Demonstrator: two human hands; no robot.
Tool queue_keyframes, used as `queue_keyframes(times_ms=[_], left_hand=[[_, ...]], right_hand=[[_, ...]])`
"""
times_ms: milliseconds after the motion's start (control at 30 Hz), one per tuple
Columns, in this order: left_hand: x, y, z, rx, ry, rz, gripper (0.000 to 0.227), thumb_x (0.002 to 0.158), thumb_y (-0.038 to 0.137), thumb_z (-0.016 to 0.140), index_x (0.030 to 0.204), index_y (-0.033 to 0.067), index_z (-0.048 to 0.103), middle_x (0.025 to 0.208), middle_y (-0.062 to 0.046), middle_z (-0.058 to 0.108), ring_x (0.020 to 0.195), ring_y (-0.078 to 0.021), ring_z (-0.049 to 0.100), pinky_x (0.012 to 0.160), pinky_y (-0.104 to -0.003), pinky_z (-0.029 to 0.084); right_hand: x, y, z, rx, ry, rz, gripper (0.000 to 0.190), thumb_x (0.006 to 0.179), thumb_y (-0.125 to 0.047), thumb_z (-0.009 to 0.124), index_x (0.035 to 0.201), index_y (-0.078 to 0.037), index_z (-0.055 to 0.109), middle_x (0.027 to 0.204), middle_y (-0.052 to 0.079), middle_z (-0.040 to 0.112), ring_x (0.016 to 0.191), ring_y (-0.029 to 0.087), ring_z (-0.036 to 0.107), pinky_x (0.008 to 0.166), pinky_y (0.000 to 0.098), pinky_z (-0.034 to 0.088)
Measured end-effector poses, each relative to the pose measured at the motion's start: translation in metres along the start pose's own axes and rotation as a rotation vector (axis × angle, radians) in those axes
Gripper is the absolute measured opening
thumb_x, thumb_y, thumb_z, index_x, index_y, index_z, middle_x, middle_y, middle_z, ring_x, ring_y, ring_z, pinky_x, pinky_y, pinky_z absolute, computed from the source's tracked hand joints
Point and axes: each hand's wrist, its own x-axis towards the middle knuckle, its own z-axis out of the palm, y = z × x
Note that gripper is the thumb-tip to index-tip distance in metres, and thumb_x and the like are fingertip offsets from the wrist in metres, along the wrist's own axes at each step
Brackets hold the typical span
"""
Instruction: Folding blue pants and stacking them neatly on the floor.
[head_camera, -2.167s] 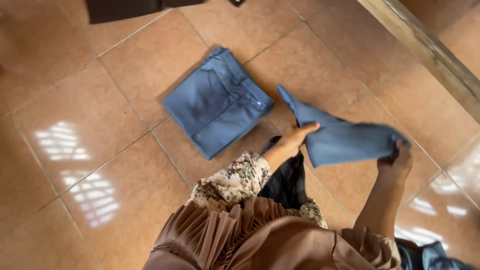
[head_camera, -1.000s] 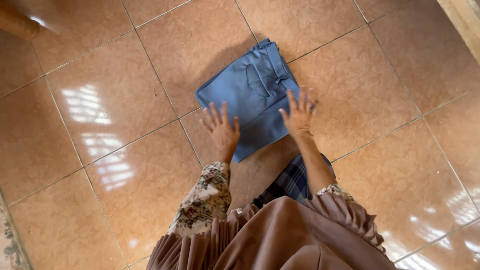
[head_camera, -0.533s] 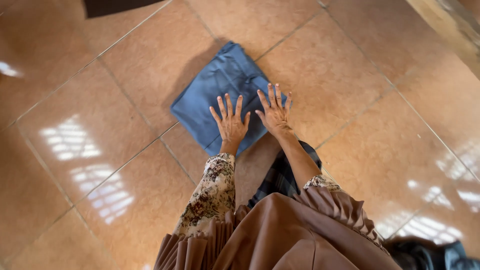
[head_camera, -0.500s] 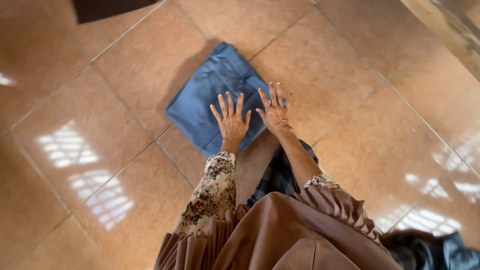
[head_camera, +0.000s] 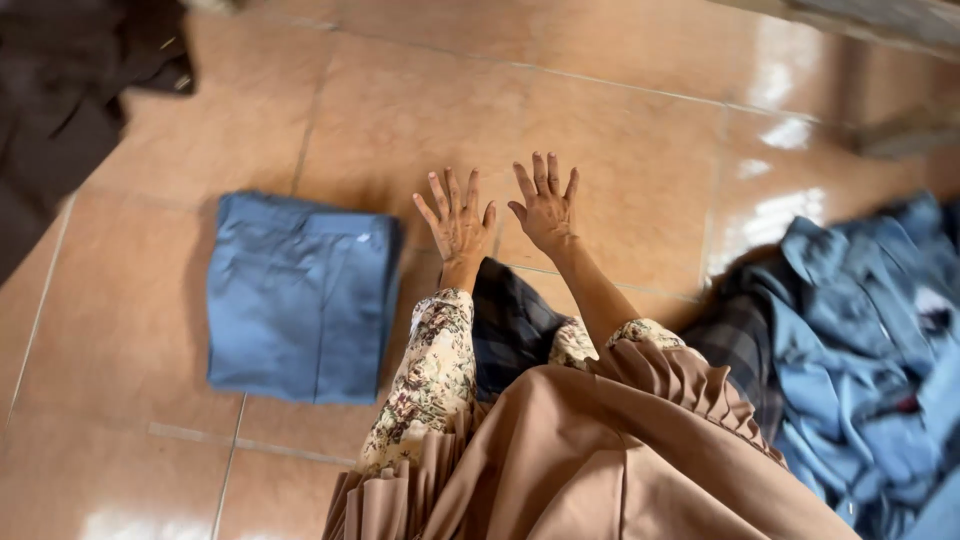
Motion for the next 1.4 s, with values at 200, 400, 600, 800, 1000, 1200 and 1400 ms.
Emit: queue_keyframes(times_ms=[200, 400, 600, 800, 1000, 1200, 1400], left_hand=[[0.007, 0.13, 0.009, -0.14, -0.259, 0.251, 0.067, 0.099, 0.055, 0.05, 0.16, 0.032, 0.032, 0.168, -0.015, 0.022, 0.157, -0.0391, 0.0, 0.118, -0.074, -0.005], [-0.022, 0.281, -0.016, -0.21, -0.248, 0.657, 0.065, 0.101, 0.057, 0.043, 0.16, 0.0308, 0.034, 0.167, -0.017, 0.028, 0.156, -0.0423, 0.006, 0.116, -0.075, 0.003], [-0.106, 0.429, -0.037, -0.413, -0.117, 1.108, 0.069, 0.094, 0.053, 0.058, 0.157, 0.0318, 0.04, 0.163, -0.019, 0.035, 0.154, -0.0438, 0.018, 0.115, -0.076, 0.009], [-0.192, 0.511, -0.068, -0.548, 0.02, 1.42, 0.074, 0.086, 0.055, 0.065, 0.154, 0.0341, 0.043, 0.158, -0.016, 0.044, 0.152, -0.0413, 0.027, 0.118, -0.075, 0.009], [-0.25, 0.548, -0.072, -0.585, -0.039, 1.563, 0.07, 0.089, 0.056, 0.061, 0.153, 0.0345, 0.044, 0.156, -0.016, 0.046, 0.151, -0.0407, 0.029, 0.119, -0.073, 0.01], [-0.274, 0.568, -0.063, -0.529, -0.096, 1.581, 0.072, 0.09, 0.057, 0.058, 0.156, 0.0358, 0.04, 0.157, -0.015, 0.045, 0.151, -0.0398, 0.029, 0.119, -0.073, 0.008], [-0.275, 0.598, -0.064, -0.432, -0.204, 1.559, 0.084, 0.089, 0.047, 0.067, 0.162, 0.0295, 0.029, 0.159, -0.017, 0.041, 0.146, -0.0399, 0.038, 0.118, -0.07, 0.017]], right_hand=[[-0.066, 0.108, -0.026, -0.031, -0.036, 0.379, 0.076, 0.097, -0.048, 0.064, 0.162, -0.025, 0.031, 0.169, 0.016, 0.024, 0.158, 0.035, 0.009, 0.121, 0.0705, 0.004], [-0.168, 0.207, -0.093, -0.156, 0.026, 0.733, 0.074, 0.099, -0.054, 0.06, 0.161, -0.028, 0.031, 0.169, 0.013, 0.025, 0.158, 0.033, 0.01, 0.121, 0.0699, 0.007], [-0.326, 0.286, -0.125, -0.335, 0.211, 1.048, 0.075, 0.098, -0.052, 0.064, 0.161, -0.026, 0.033, 0.165, 0.018, 0.032, 0.155, 0.038, 0.018, 0.117, 0.0725, 0.013], [-0.484, 0.314, -0.139, -0.406, 0.277, 1.344, 0.066, 0.103, -0.051, 0.054, 0.161, -0.025, 0.035, 0.166, 0.015, 0.032, 0.155, 0.036, 0.02, 0.117, 0.0707, 0.014], [-0.615, 0.325, -0.134, -0.239, 0.075, 1.668, 0.091, 0.092, -0.039, 0.07, 0.166, -0.027, 0.019, 0.17, 0.02, 0.018, 0.156, 0.044, 0.012, 0.111, 0.0804, 0.015], [-0.679, 0.335, -0.114, -0.048, 0.033, 1.728, 0.108, 0.083, -0.022, 0.074, 0.166, -0.036, 0.007, 0.165, 0.018, 0.021, 0.149, 0.04, 0.029, 0.102, 0.0644, 0.04], [-0.689, 0.33, -0.133, -0.069, 0.243, 1.526, 0.073, 0.081, -0.018, 0.055, 0.151, -0.04, 0.051, 0.124, 0.002, 0.065, 0.117, 0.029, 0.064, 0.085, 0.0484, 0.056]])
